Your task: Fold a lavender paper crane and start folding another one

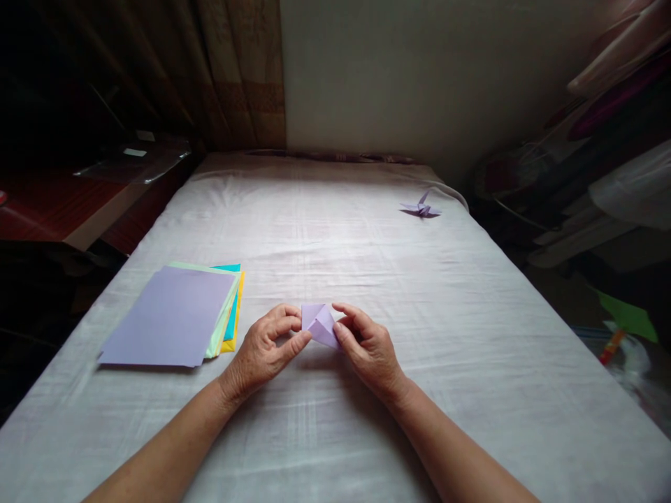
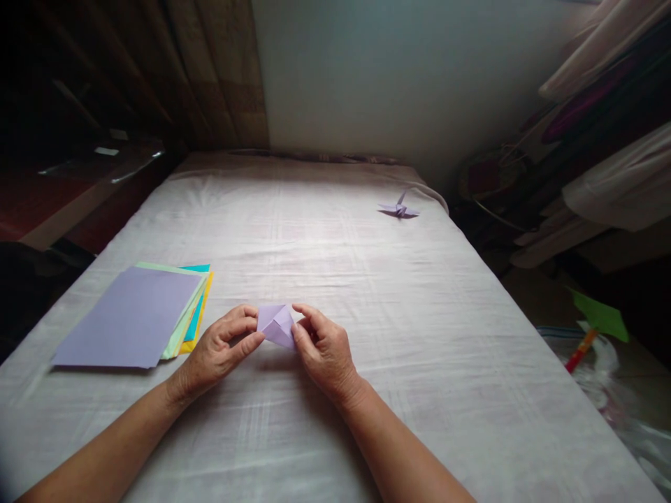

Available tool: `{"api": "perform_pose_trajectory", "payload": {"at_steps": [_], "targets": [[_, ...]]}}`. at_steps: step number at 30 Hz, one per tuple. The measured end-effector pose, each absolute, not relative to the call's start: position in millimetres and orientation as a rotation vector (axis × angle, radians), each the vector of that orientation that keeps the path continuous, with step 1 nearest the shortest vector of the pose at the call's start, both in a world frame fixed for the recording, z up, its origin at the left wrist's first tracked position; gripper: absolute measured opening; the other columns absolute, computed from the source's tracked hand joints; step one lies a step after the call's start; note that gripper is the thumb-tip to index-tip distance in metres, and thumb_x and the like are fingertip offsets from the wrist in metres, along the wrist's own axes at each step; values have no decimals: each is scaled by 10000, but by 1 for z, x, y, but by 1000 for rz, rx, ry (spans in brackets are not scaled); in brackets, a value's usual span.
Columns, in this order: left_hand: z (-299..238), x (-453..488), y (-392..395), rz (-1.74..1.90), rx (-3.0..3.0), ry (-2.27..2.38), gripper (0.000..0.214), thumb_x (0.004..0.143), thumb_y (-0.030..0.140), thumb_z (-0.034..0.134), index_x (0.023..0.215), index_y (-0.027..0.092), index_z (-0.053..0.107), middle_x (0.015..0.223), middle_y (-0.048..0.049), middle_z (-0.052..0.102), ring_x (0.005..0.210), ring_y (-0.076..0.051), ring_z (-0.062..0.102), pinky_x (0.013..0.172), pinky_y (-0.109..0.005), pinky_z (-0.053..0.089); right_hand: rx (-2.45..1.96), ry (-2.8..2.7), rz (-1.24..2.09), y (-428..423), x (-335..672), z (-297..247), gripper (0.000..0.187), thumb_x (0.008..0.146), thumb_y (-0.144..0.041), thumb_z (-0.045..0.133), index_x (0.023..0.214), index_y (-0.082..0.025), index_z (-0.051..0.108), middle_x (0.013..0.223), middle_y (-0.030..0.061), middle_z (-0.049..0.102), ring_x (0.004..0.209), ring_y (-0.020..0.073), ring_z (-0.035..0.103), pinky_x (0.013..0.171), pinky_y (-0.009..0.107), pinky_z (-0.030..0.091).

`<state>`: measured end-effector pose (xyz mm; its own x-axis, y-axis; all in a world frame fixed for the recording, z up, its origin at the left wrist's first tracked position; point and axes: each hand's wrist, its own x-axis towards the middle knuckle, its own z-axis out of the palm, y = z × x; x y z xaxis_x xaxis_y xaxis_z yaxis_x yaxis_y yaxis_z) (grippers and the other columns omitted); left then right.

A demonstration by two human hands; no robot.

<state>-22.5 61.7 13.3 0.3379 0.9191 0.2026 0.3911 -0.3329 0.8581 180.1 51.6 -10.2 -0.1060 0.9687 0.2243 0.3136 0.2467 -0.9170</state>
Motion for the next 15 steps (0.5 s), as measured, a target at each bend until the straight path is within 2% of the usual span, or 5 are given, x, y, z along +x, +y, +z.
{"api": "perform_pose_trajectory", "payload": {"at_steps": [3,6,8,11,15], "targets": [[12,-23,62,938,1863,1139,297,917,396,543,795,184,711,967,-78,675,916,-184,627,847,-290,511,-1222,-1617,860,52,181,-10,276,922,-290,507,1149,-194,632,737,-5,661,593,108,592,580,217,500],[11,-24,63,919,1798,1118,310,923,405,529,842,179,726,1025,-95,704,976,-212,646,889,-316,507,-1194,-1624,774,52,184,-8,299,943,-304,476,1196,-219,612,994,65,719,856,168,679,739,277,549],[11,-25,62,887,1763,1138,319,920,419,525,849,178,721,938,-75,722,909,-207,659,850,-305,513,-1164,-1656,777,52,186,-7,352,955,-316,458,1283,-235,556,1176,96,688,1052,204,659,858,333,544],[11,-24,61,861,1709,1162,346,918,443,517,817,168,701,767,-32,697,736,-172,633,724,-260,508,-1112,-1751,850,50,187,-4,471,957,-354,456,1413,-243,426,1328,117,610,1219,234,578,1008,415,476],[11,-22,60,874,1669,1144,370,905,460,528,753,157,673,659,-4,629,624,-134,558,614,-216,465,-1103,-1816,912,46,184,-1,596,901,-413,546,1441,-226,377,1299,122,610,1164,246,599,994,414,480]]}}
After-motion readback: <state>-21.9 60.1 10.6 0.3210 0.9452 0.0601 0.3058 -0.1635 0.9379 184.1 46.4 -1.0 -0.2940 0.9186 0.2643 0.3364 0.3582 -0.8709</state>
